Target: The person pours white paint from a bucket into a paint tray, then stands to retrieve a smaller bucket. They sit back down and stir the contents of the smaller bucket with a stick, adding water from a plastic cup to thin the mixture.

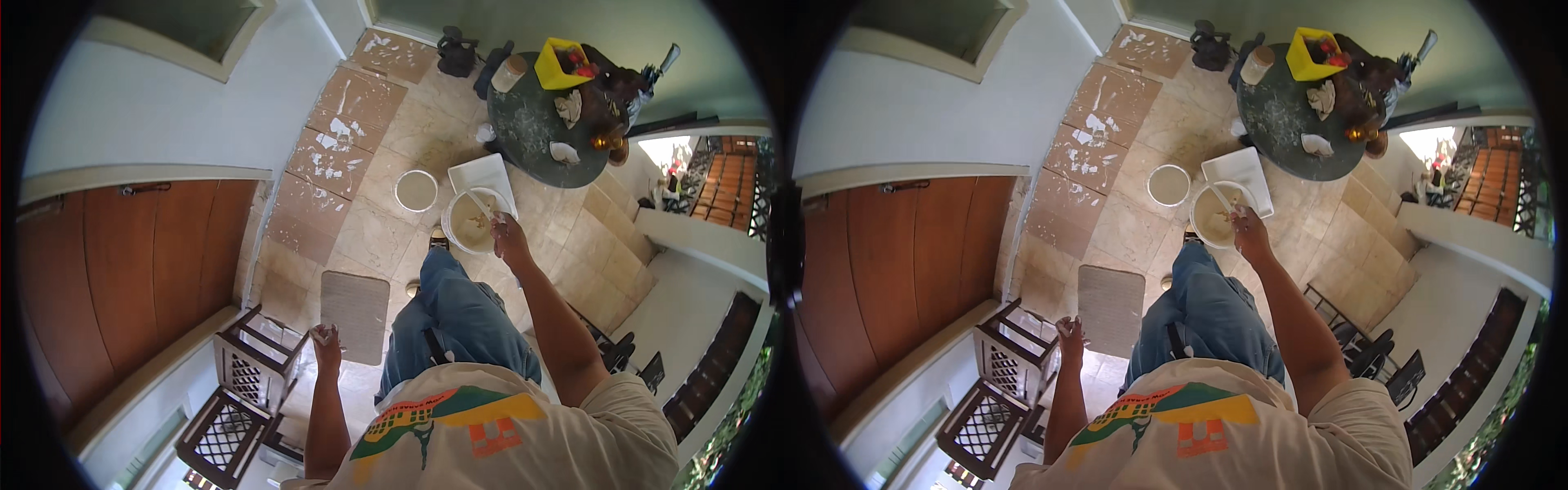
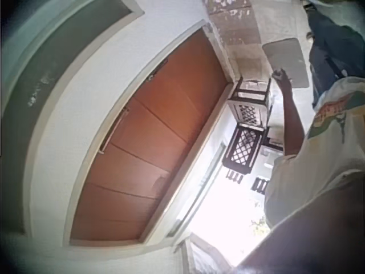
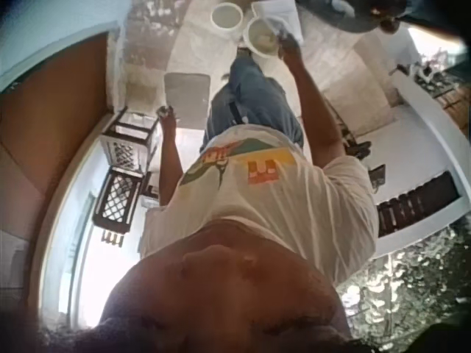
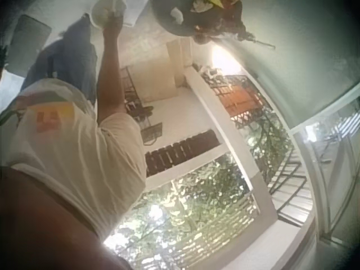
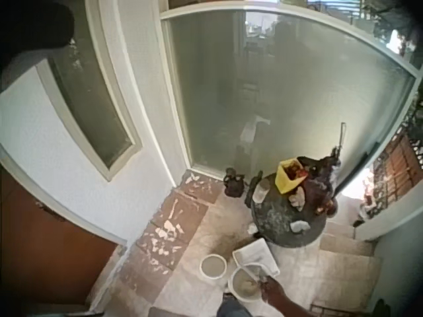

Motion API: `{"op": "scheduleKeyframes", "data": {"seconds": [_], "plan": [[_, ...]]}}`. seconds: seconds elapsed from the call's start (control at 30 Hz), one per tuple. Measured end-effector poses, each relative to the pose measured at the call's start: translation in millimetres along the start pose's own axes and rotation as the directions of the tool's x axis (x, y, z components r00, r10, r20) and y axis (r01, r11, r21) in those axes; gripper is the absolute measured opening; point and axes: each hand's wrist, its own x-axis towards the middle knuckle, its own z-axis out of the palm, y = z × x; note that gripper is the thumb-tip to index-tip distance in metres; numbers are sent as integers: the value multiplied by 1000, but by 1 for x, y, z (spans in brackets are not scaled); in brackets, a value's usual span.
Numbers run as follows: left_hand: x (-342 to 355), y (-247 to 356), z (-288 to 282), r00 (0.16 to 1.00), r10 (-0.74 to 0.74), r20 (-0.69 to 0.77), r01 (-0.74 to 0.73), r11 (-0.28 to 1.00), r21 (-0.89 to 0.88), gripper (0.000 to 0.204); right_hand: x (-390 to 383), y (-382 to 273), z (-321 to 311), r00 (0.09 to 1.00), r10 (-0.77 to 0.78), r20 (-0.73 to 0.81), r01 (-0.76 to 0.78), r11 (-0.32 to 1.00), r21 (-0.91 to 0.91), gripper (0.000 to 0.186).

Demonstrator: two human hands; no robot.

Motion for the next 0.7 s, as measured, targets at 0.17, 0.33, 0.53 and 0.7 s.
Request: {"op": "scheduleKeyframes", "data": {"seconds": [0.17,0.33,0.53,0.7], "plan": [[108,71,-27,996,50,77,-59,991,123,41,31,60,52,999,12,-43,-8,995,97,27],[217,142,6,959,70,276,-149,949,278,38,43,69,71,984,144,-103,-168,943,-288,27],[348,135,21,861,207,465,-411,821,396,39,75,159,116,982,113,-151,-174,849,-498,24],[395,164,17,888,173,427,-378,802,461,33,107,229,141,995,55,-78,-90,813,-576,21]]}}
